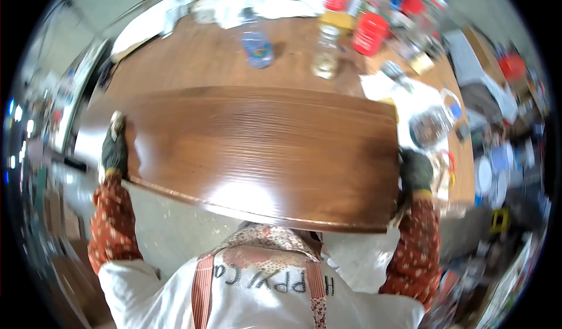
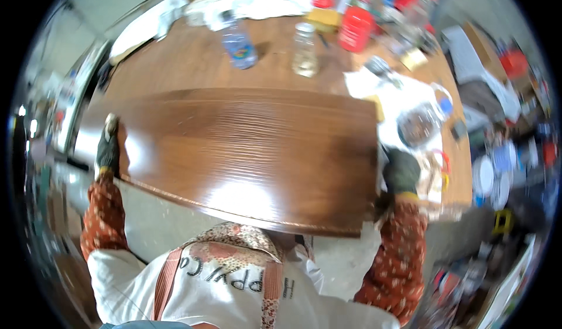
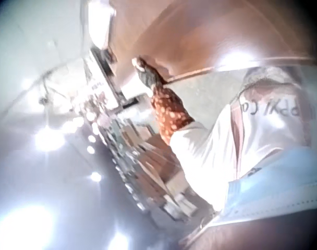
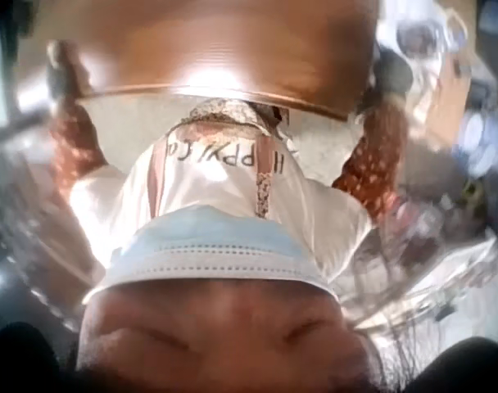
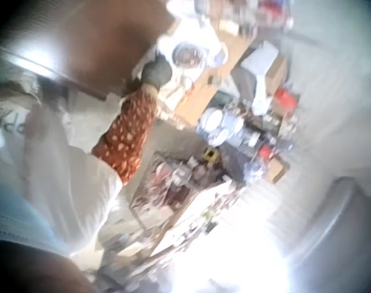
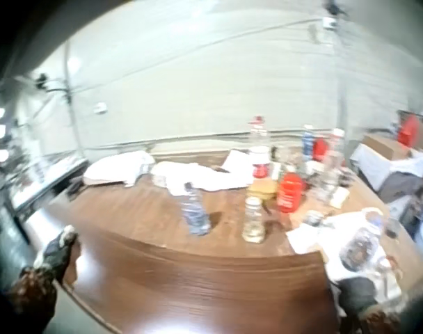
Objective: The person wipes a wooden board with a cloth, applies a substance using a sponge, and rubs the surface with a small block before repeating the process on the other side and stacking it.
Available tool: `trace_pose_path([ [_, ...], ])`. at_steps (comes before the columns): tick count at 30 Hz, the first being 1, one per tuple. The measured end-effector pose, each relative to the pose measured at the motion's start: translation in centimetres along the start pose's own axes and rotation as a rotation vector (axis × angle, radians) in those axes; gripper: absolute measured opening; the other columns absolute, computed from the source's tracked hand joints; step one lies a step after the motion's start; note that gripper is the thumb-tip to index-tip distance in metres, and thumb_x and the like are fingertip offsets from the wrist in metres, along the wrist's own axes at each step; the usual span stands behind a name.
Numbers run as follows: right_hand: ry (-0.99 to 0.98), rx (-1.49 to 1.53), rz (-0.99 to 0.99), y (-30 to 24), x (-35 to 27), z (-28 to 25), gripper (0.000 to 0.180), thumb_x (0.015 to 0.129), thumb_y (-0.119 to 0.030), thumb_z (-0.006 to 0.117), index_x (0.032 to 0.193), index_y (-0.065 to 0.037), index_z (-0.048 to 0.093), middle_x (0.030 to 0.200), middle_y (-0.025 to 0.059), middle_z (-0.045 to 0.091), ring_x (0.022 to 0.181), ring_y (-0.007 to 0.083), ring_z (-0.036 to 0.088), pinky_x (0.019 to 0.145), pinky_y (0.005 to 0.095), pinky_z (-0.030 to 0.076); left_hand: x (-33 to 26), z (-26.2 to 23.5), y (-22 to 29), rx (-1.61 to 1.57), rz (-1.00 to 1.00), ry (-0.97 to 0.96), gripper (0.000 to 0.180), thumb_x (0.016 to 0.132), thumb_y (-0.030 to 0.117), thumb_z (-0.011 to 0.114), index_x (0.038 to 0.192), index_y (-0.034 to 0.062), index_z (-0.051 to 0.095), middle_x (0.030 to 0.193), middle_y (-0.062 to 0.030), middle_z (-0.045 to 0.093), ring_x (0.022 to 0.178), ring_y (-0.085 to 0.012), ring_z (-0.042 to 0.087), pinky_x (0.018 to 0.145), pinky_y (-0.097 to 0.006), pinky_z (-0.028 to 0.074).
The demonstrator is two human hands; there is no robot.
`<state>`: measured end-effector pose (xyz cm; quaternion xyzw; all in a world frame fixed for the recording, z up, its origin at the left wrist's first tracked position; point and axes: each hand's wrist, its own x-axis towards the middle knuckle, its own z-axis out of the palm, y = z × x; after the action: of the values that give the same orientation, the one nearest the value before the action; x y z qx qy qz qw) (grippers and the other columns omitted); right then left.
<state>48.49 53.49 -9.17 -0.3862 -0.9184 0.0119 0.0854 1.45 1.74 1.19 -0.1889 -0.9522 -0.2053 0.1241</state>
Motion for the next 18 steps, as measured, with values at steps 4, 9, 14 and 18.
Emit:
trace_pose_path([
  [4,-0.02,0.524,0.206,0.7,-1.0,-0.4,0.016,0.081,-0.02,0.06,0.083,-0.005,0.067,0.077,0.0097,0.066,0.072,0.0254,0.061,0.066,0.0371,0.047,0.4,-2.0,2.0,0.018,-0.201,-0.059,0.058,0.094,0.051,0.032,0.129,0.0077,0.048,0.133,-0.0139,0.047,0.126,-0.028,0.04,0.105,-0.035,0.029],
  [9,0.097,1.432,0.285,2.8,-3.7,-2.3,0.023,0.082,-0.007,0.063,0.103,0.003,0.064,0.091,0.0076,0.066,0.079,0.0148,0.058,0.07,0.0264,0.048,-0.3,-3.9,1.7,0.018,-0.147,-0.097,0.054,0.095,0.047,0.034,0.13,0.0082,0.047,0.133,-0.0121,0.048,0.126,-0.0256,0.041,0.105,-0.033,0.029],
  [14,0.26,1.009,0.25,-3.4,-3.1,-8.0,0.022,0.081,-0.004,0.064,0.101,0.006,0.063,0.093,0.0083,0.064,0.081,0.0153,0.059,0.072,0.0266,0.049,-0.4,-5.6,2.8,-0.085,-0.29,-0.175,0.055,0.093,0.052,0.034,0.132,0.0153,0.045,0.135,-0.0078,0.046,0.126,-0.0246,0.04,0.106,-0.036,0.027],
  [18,0.286,0.401,-0.44,-17.0,-0.9,-11.9,0.024,0.08,-0.008,0.067,0.103,-0.002,0.064,0.09,0.0099,0.065,0.078,0.0223,0.062,0.069,0.0326,0.049,0.5,-5.6,0.8,0.083,-0.151,-0.181,0.046,0.095,0.045,0.032,0.132,0.0217,0.045,0.137,-0.0026,0.044,0.126,-0.0247,0.041,0.105,-0.039,0.029],
])
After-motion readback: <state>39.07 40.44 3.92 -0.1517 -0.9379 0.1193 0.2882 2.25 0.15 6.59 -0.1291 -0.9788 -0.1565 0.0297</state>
